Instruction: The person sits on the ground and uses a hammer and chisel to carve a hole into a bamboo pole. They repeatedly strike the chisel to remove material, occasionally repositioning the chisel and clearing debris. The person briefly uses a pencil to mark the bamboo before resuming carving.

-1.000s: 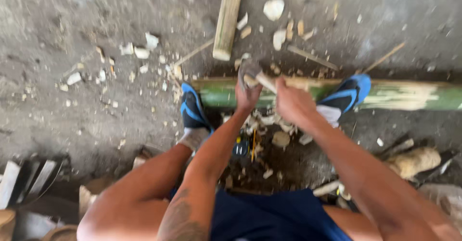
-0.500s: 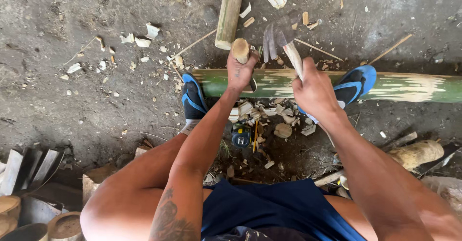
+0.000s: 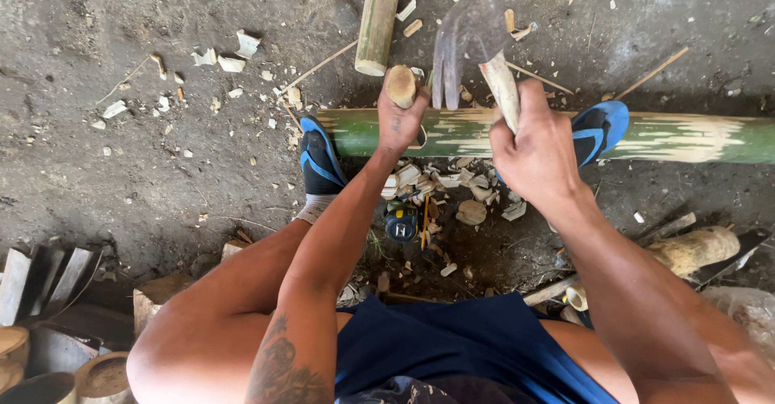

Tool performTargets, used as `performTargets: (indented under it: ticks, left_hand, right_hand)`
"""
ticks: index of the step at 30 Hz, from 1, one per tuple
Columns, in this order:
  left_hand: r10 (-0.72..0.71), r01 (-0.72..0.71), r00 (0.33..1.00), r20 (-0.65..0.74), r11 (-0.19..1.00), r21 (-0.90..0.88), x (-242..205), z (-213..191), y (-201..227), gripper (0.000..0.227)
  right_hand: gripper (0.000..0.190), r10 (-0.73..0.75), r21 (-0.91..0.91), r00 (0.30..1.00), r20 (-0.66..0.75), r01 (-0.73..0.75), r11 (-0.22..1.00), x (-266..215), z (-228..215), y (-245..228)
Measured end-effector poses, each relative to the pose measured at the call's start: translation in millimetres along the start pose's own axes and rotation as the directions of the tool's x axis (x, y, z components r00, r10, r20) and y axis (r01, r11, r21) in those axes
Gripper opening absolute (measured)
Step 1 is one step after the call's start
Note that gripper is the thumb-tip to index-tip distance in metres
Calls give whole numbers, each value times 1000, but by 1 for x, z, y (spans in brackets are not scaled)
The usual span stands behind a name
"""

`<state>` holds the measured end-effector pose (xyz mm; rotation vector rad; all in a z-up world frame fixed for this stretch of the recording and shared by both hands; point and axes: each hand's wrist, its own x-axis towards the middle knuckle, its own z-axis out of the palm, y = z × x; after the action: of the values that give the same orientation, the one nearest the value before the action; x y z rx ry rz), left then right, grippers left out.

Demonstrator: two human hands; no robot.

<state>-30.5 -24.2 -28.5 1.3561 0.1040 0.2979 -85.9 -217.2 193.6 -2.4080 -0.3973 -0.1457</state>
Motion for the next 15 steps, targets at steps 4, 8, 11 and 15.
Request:
performTargets:
  ticks: [4,8,11,15]
  left_hand:
    - [11,-11,1000,-8,1000,6,2,3,-1,21]
    - [102,-102,994,-25,994,-25,3,9,0,34]
    - [99,-97,994,49,995,-37,-8,6,-6,32]
    - [-28,27,997,65,999,19,-18,1,-15,36]
  right_hand:
    - [31,44,52,997,69,-47,998,2,-3,-8]
    - [33,-95,97,995,2,94,991,3,-4,-13]
    - [30,-100,77,995,13,99,992,-1,-3,-7]
    - [31,-61,-43,995,85,65,997,4,16,-2]
